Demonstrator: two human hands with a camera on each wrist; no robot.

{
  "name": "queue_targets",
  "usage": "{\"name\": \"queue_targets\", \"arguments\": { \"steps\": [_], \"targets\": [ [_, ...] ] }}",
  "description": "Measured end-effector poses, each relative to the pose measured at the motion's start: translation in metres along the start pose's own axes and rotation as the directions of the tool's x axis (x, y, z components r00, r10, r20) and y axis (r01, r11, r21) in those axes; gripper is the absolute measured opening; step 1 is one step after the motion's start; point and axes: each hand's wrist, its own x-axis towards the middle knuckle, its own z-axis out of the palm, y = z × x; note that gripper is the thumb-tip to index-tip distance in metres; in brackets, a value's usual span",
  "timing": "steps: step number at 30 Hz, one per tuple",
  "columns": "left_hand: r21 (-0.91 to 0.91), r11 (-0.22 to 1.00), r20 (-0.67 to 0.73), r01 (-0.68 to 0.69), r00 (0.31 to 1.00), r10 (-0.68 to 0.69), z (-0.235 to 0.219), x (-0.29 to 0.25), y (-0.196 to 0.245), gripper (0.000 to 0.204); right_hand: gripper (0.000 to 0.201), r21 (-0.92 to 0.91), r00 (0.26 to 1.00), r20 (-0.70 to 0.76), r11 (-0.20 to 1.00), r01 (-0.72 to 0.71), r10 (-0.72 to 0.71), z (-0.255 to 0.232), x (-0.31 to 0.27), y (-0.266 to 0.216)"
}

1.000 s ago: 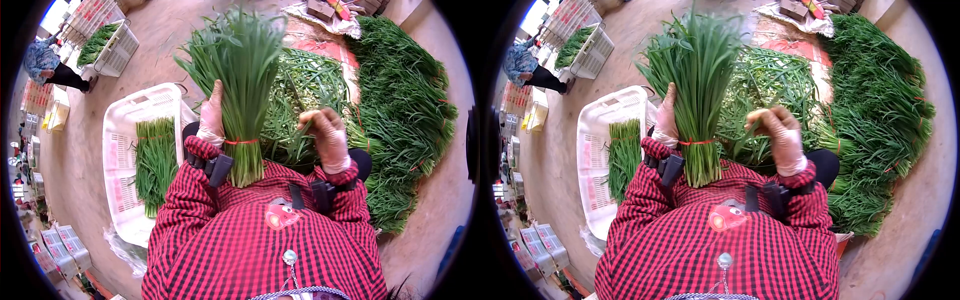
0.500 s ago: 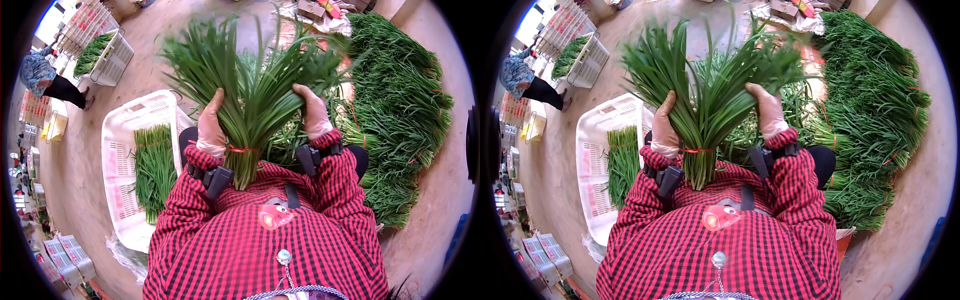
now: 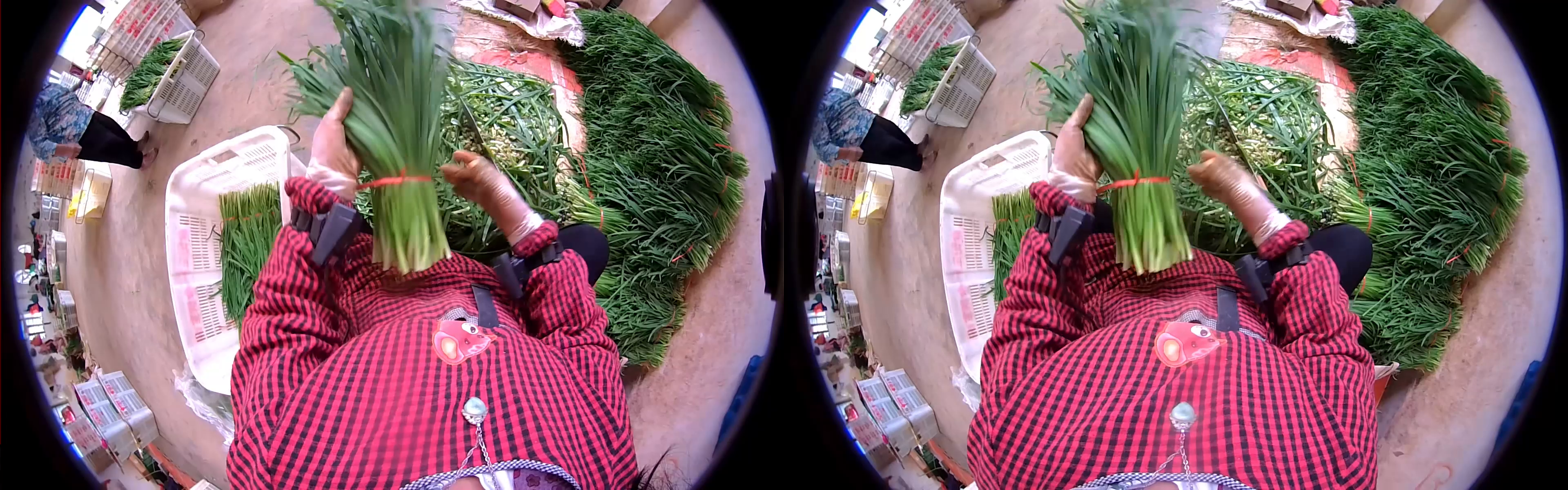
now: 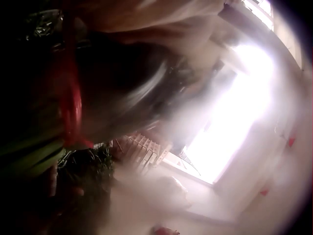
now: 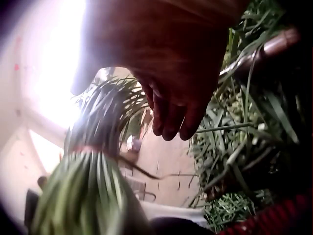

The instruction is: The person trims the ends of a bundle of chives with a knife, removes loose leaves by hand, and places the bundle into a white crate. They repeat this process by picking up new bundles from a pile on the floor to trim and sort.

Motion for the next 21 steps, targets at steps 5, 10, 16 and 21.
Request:
{"name": "queue_targets", "arguments": {
  "steps": [5, 10, 16, 21],
  "targets": [
    [-0.037, 0.999, 0.34, 0.016, 0.94, -0.002, 0.011, 0.007, -0.011, 0.037, 0.057, 0.248, 0.984, 0.16, 0.961, -0.121, 0.082, 0.062, -0.022, -0.011],
    [0.24, 0.969, 0.126, -0.062, 0.991, 0.033, -0.049, -0.003, -0.022, 0.034, 0.042, 0.428, 0.967, 0.102, 0.867, -0.255, 0.234, 0.059, -0.042, -0.02],
    [0.525, 0.776, 0.093, 0.349, 0.883, -0.46, -0.109, -0.036, -0.062, 0.06, 0.048, 0.456, 0.954, 0.199, 0.84, -0.293, 0.224, 0.052, -0.044, -0.015],
    [-0.114, 0.839, 0.7, 0.533, 0.642, -0.313, -0.058, -0.053, -0.081, 0.1, 0.059, 0.448, 0.877, 0.395, 0.775, -0.445, 0.274, 0.085, -0.063, -0.021]
  ]
}}
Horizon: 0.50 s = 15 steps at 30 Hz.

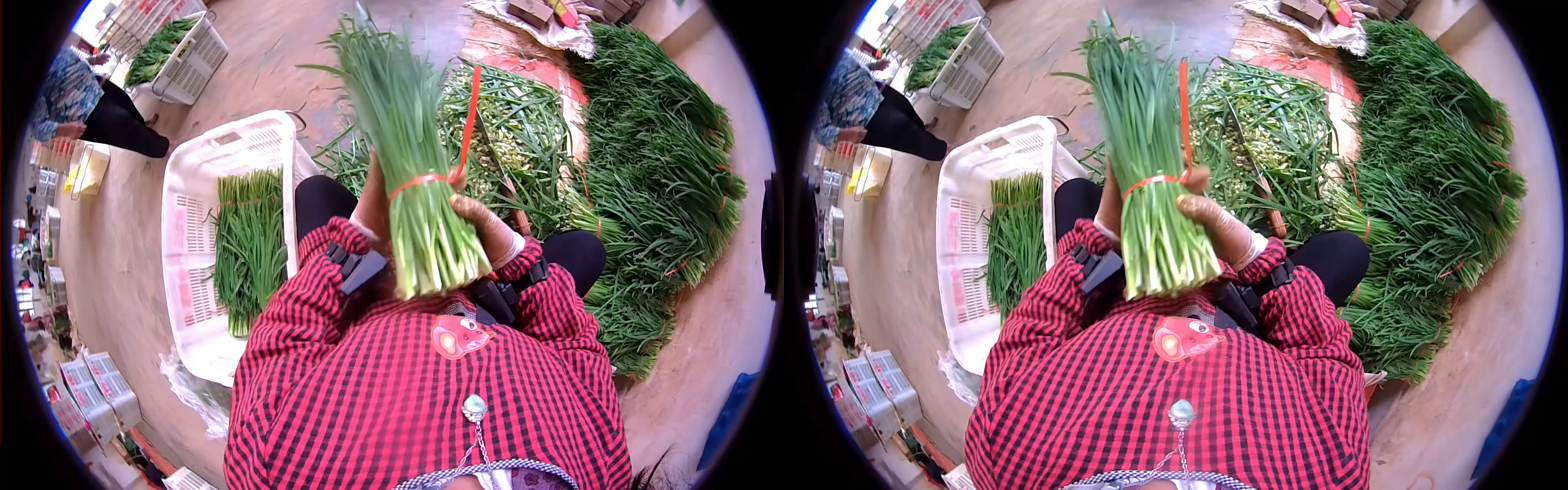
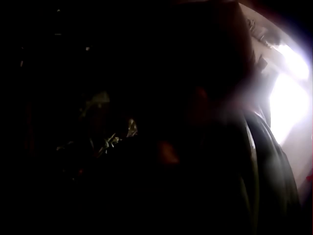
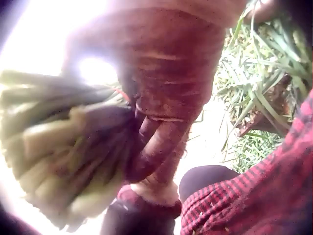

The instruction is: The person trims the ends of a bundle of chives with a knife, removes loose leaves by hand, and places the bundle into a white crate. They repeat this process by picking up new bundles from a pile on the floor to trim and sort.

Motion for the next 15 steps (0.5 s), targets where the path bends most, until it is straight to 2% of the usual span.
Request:
{"name": "queue_targets", "arguments": {
  "steps": [1, 3, 4, 5, 7, 8, 9, 11, 12, 13, 15],
  "targets": [
    [0.031, 0.995, -0.073, -0.09, 0.993, 0.092, 0.022, 0.005, 0.006, 0.095, 0.061, -0.206, 0.996, 0.022, 0.974, 0.09, -0.087, -0.01, 0.006, 0.004],
    [0.076, 0.984, -0.057, -0.163, 0.984, 0.168, 0.03, 0.003, 0.016, 0.082, 0.059, -0.468, 0.993, -0.08, 0.883, 0.044, -0.092, -0.006, 0.002, -0.01],
    [0.096, 0.974, -0.077, -0.205, 0.974, 0.212, 0.029, 0.001, 0.02, 0.079, 0.052, -0.784, 0.974, -0.082, 0.617, 0.069, -0.213, -0.006, 0.0, -0.024],
    [0.115, 0.963, -0.098, -0.243, 0.962, 0.254, 0.028, -0.002, 0.025, 0.075, 0.04, -0.845, 0.909, -0.062, 0.507, 0.173, -0.413, -0.006, -0.001, -0.024],
    [0.166, 0.936, -0.168, -0.312, 0.926, 0.338, 0.028, -0.007, 0.031, 0.069, 0.03, -0.855, 0.874, -0.15, 0.505, 0.121, -0.462, 0.0, -0.012, -0.033],
    [0.197, 0.92, -0.217, -0.34, 0.9, 0.379, 0.029, -0.01, 0.032, 0.067, 0.025, -0.816, 0.879, -0.126, 0.553, 0.172, -0.46, 0.0, -0.015, -0.033],
    [0.228, 0.903, -0.265, -0.364, 0.869, 0.418, 0.029, -0.012, 0.032, 0.064, 0.024, -0.832, 0.891, -0.115, 0.532, 0.155, -0.439, 0.009, -0.017, -0.032],
    [0.206, 0.912, -0.222, -0.354, 0.891, 0.395, 0.021, -0.016, 0.036, 0.058, 0.022, -0.862, 0.912, -0.099, 0.492, 0.121, -0.398, 0.031, -0.019, -0.025],
    [0.199, 0.912, -0.218, -0.359, 0.891, 0.398, 0.023, -0.017, 0.036, 0.057, 0.019, -0.8, 0.939, -0.113, 0.591, 0.108, -0.324, 0.035, -0.017, -0.02],
    [0.193, 0.91, -0.21, -0.367, 0.89, 0.403, 0.027, -0.016, 0.037, 0.055, 0.02, -0.787, 0.95, -0.075, 0.603, 0.13, -0.303, 0.033, -0.015, -0.017],
    [0.271, 0.9, -0.332, -0.341, 0.844, 0.42, 0.045, -0.019, 0.033, 0.054, 0.023, -0.898, 0.888, 0.006, 0.388, 0.207, -0.459, 0.026, -0.009, -0.015]
  ]
}}
